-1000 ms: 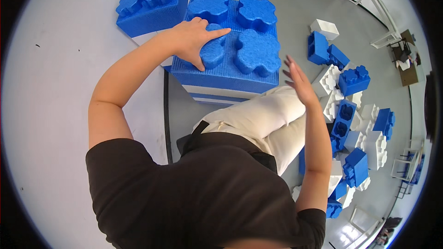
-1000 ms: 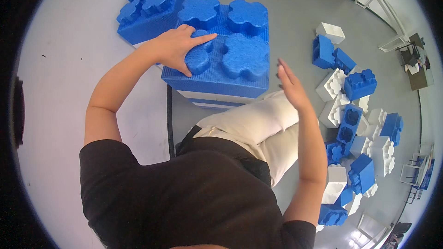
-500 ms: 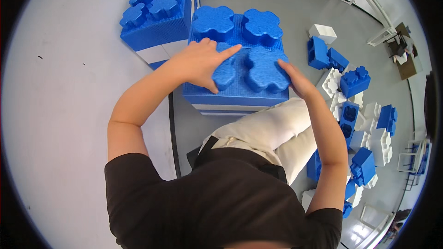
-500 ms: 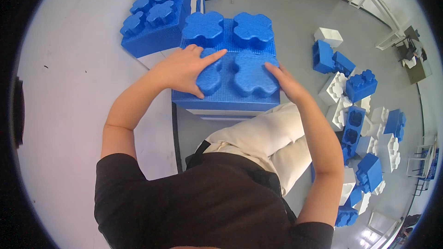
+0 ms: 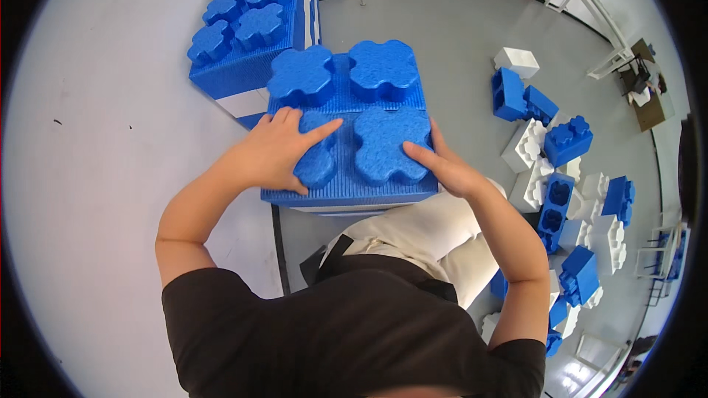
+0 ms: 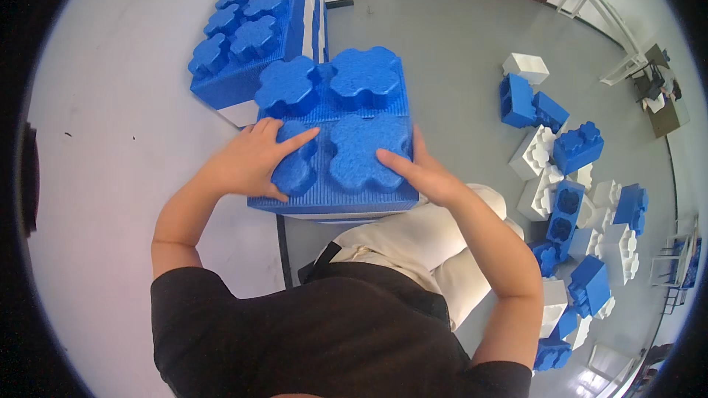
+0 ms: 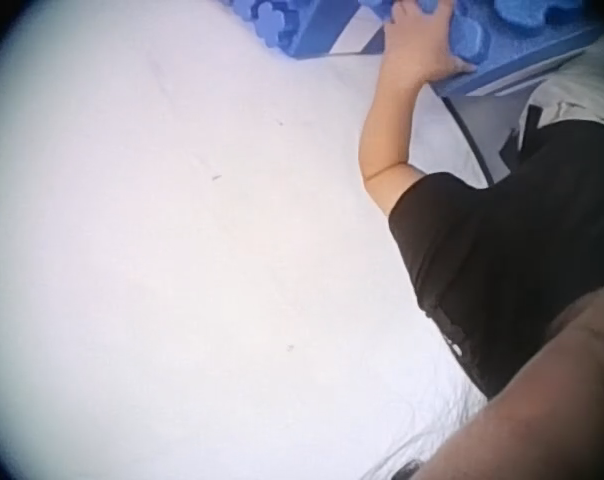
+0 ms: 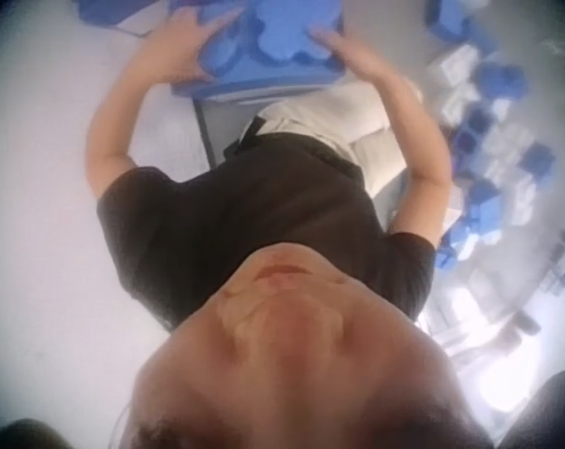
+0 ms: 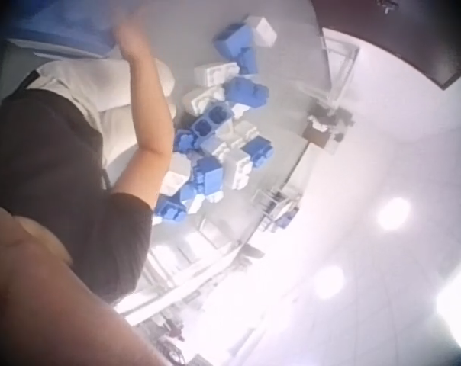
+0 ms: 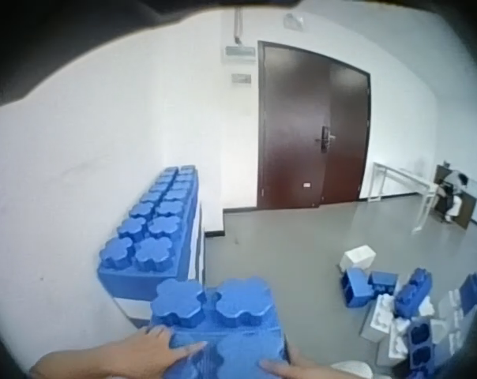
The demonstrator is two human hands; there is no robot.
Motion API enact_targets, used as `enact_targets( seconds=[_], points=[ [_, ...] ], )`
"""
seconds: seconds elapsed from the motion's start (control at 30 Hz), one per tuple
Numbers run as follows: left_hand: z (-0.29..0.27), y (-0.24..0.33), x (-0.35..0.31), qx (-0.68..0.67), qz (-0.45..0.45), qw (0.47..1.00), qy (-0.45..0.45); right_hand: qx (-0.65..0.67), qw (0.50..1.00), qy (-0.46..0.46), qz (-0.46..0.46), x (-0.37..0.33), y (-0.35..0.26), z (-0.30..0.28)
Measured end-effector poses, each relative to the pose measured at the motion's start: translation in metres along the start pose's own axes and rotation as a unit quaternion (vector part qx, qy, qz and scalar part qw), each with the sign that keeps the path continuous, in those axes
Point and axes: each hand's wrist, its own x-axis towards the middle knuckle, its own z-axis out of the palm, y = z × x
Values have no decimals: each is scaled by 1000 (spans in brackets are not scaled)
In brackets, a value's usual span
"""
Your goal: Assembling and stacking large interlocking blue and white foam blocks on the floor.
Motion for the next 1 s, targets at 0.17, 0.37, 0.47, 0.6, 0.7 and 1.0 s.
enact_targets(
  seconds=[0.17,0.37,0.47,0.6,0.7,1.0],
  points=[
    [6,-9,-35,10,-65,998,-25,-33,999,5,10,11,9,43],
    [14,-31,-84,7,-202,979,-39,-11,993,-28,-110,58,25,110],
    [28,-47,-102,29,-253,967,-28,4,977,-49,-205,88,20,139],
    [38,-57,-115,41,-266,963,-14,-61,982,-53,-168,97,17,160],
    [43,-57,-117,60,-253,966,-2,-13,983,-41,-179,85,22,155],
    [29,-85,-80,73,-202,977,0,-12,996,-46,-77,84,40,153]
  ],
)
